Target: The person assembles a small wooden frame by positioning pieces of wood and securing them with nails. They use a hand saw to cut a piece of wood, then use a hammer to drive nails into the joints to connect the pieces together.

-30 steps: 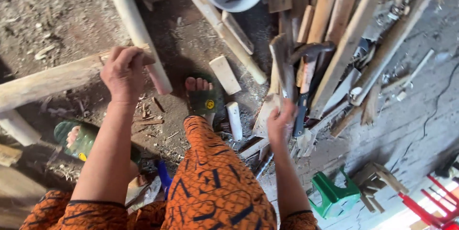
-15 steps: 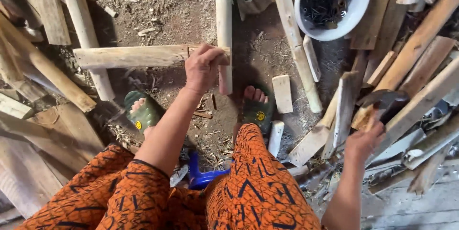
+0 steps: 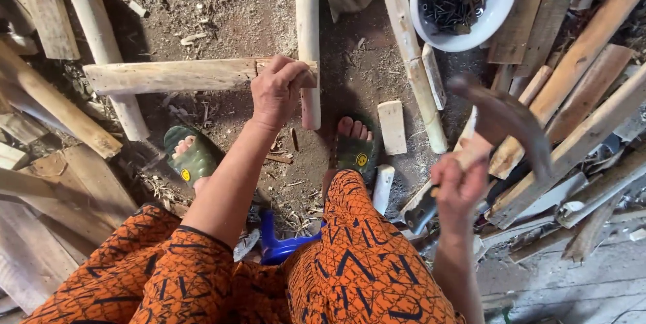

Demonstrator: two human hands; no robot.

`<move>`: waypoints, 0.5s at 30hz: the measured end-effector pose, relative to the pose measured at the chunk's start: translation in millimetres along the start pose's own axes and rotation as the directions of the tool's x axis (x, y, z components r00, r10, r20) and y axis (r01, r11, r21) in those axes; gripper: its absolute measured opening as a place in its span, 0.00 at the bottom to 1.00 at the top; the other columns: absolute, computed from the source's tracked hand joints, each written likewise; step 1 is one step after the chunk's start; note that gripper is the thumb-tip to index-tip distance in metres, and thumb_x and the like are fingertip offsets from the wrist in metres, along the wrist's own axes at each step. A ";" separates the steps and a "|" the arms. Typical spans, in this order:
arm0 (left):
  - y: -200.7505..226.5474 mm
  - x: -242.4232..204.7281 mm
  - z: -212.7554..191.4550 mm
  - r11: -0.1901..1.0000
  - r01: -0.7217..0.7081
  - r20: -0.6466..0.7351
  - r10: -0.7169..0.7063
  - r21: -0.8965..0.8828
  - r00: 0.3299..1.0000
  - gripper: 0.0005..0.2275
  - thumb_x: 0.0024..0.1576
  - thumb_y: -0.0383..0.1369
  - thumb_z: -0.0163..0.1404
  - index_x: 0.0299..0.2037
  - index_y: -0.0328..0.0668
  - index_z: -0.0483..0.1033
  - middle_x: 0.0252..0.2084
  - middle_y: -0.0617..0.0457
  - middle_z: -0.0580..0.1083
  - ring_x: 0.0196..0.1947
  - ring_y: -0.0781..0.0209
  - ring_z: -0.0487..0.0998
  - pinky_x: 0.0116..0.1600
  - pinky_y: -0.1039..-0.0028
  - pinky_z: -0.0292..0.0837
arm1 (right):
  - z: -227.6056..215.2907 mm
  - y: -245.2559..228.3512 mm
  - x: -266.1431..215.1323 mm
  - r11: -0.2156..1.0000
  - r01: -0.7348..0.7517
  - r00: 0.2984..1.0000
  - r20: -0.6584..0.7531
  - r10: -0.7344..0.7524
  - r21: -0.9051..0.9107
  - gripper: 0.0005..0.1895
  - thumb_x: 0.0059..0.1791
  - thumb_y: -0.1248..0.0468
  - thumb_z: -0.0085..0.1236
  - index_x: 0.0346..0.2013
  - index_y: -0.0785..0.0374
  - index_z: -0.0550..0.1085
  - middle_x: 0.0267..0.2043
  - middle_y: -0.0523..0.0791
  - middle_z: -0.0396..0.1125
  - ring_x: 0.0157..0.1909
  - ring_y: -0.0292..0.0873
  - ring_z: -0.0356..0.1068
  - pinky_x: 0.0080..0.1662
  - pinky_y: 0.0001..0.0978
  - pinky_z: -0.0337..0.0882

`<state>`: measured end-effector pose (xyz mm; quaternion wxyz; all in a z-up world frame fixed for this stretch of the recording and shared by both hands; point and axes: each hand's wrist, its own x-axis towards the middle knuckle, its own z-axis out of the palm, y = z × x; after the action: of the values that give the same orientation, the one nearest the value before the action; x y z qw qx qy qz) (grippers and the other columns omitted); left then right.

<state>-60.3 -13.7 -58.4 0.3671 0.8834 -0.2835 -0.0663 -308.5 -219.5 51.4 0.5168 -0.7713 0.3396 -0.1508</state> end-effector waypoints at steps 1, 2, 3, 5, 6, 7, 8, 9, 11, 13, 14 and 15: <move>-2.2 -0.2 -0.2 1.000 0.003 0.000 -0.003 0.001 1.000 0.01 0.55 0.37 0.52 0.33 0.62 0.75 0.29 0.63 0.71 0.29 0.57 0.77 0.36 0.70 0.73 | 12.1 0.3 2.1 1.000 -0.001 1.000 0.003 0.001 0.000 0.12 0.50 0.70 0.37 0.46 0.71 0.62 0.15 0.42 0.58 0.14 0.36 0.58 0.21 0.24 0.61; -4.0 -0.6 0.7 0.999 -0.033 0.003 0.033 0.032 0.999 0.01 0.55 0.36 0.52 0.33 0.61 0.75 0.29 0.63 0.70 0.29 0.57 0.77 0.35 0.71 0.73 | 23.6 0.7 3.5 1.000 -0.004 0.998 0.057 0.002 0.024 0.13 0.50 0.69 0.36 0.48 0.70 0.61 0.14 0.42 0.57 0.12 0.35 0.57 0.18 0.23 0.60; -6.0 -0.9 1.7 0.996 -0.069 0.007 0.069 0.062 0.998 0.01 0.55 0.36 0.52 0.34 0.60 0.75 0.29 0.62 0.70 0.29 0.57 0.77 0.35 0.71 0.73 | 35.1 1.2 5.0 0.999 -0.008 0.994 0.110 0.002 0.048 0.13 0.50 0.68 0.35 0.49 0.69 0.61 0.13 0.41 0.56 0.10 0.33 0.56 0.16 0.22 0.58; -7.4 -0.8 2.8 0.992 -0.087 0.011 0.087 0.092 0.996 0.01 0.56 0.36 0.51 0.33 0.60 0.75 0.29 0.62 0.69 0.28 0.58 0.76 0.35 0.72 0.73 | 49.2 -16.2 9.0 0.999 -0.049 0.982 0.185 0.049 -0.004 0.16 0.51 0.66 0.36 0.51 0.71 0.59 0.15 0.45 0.58 0.12 0.36 0.57 0.18 0.24 0.61; -9.0 -0.1 1.8 0.986 -0.108 0.010 0.107 0.128 0.994 0.02 0.56 0.36 0.50 0.33 0.61 0.74 0.29 0.62 0.69 0.28 0.59 0.76 0.34 0.72 0.72 | 57.6 -24.7 12.4 0.995 -0.080 0.962 0.257 0.091 -0.053 0.18 0.53 0.64 0.36 0.54 0.74 0.58 0.17 0.49 0.60 0.14 0.38 0.59 0.19 0.25 0.63; -7.6 0.2 1.8 0.986 -0.102 0.007 0.102 0.131 0.995 0.02 0.56 0.36 0.50 0.33 0.61 0.74 0.29 0.62 0.69 0.28 0.59 0.76 0.34 0.72 0.72 | 62.6 -27.4 12.6 0.996 -0.078 0.960 0.264 0.089 -0.053 0.18 0.53 0.64 0.36 0.54 0.74 0.58 0.17 0.49 0.60 0.14 0.38 0.59 0.19 0.25 0.63; -6.3 0.1 1.7 0.984 -0.115 0.009 0.115 0.139 0.993 0.02 0.56 0.36 0.49 0.32 0.61 0.74 0.28 0.62 0.69 0.28 0.59 0.76 0.34 0.73 0.72 | 67.7 -30.1 12.0 0.976 -0.132 0.937 0.301 0.180 -0.173 0.20 0.52 0.63 0.39 0.56 0.71 0.58 0.23 0.57 0.63 0.21 0.52 0.64 0.24 0.38 0.66; -5.0 0.1 1.5 0.981 -0.128 0.012 0.128 0.147 0.992 0.02 0.56 0.37 0.49 0.32 0.61 0.74 0.28 0.62 0.68 0.27 0.59 0.76 0.34 0.73 0.72 | 72.9 -32.8 11.4 0.939 -0.178 0.905 0.325 0.273 -0.294 0.23 0.51 0.61 0.42 0.58 0.68 0.58 0.29 0.65 0.65 0.28 0.66 0.68 0.29 0.50 0.70; -3.5 2.8 -0.8 0.982 -0.126 0.020 0.124 0.142 0.992 0.02 0.57 0.36 0.48 0.32 0.61 0.73 0.28 0.61 0.67 0.27 0.58 0.75 0.34 0.73 0.72 | 82.7 -23.7 8.8 0.953 -0.108 0.930 0.310 0.197 -0.282 0.21 0.50 0.63 0.43 0.58 0.65 0.62 0.31 0.64 0.67 0.29 0.65 0.69 0.30 0.50 0.71; -3.7 2.5 -0.8 0.984 -0.122 0.025 0.119 0.134 0.993 0.02 0.57 0.36 0.48 0.32 0.60 0.73 0.27 0.60 0.67 0.27 0.57 0.75 0.33 0.72 0.72 | 92.0 -28.7 11.0 0.961 -0.034 0.948 0.296 0.118 -0.274 0.21 0.49 0.66 0.45 0.57 0.62 0.65 0.32 0.62 0.68 0.31 0.64 0.70 0.31 0.50 0.73; -5.2 2.2 0.0 0.981 -0.125 0.023 0.123 0.148 0.992 0.03 0.57 0.37 0.47 0.32 0.60 0.72 0.27 0.61 0.66 0.27 0.58 0.75 0.33 0.73 0.72 | 97.4 -38.4 15.6 0.963 0.047 0.958 0.286 0.032 -0.266 0.19 0.49 0.67 0.46 0.55 0.63 0.67 0.35 0.59 0.69 0.33 0.62 0.70 0.32 0.49 0.73; -7.0 1.9 0.4 0.978 -0.129 0.020 0.127 0.163 0.992 0.03 0.58 0.37 0.47 0.32 0.60 0.72 0.27 0.61 0.66 0.27 0.59 0.75 0.33 0.74 0.72 | 103.3 -48.3 19.8 0.957 0.129 0.960 0.275 -0.055 -0.259 0.17 0.49 0.68 0.47 0.53 0.63 0.69 0.37 0.57 0.70 0.34 0.60 0.71 0.32 0.47 0.74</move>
<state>-55.7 -11.0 -63.3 0.2953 0.8902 -0.3461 -0.0233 -216.1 -149.8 49.1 0.4381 -0.8636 0.2485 -0.0217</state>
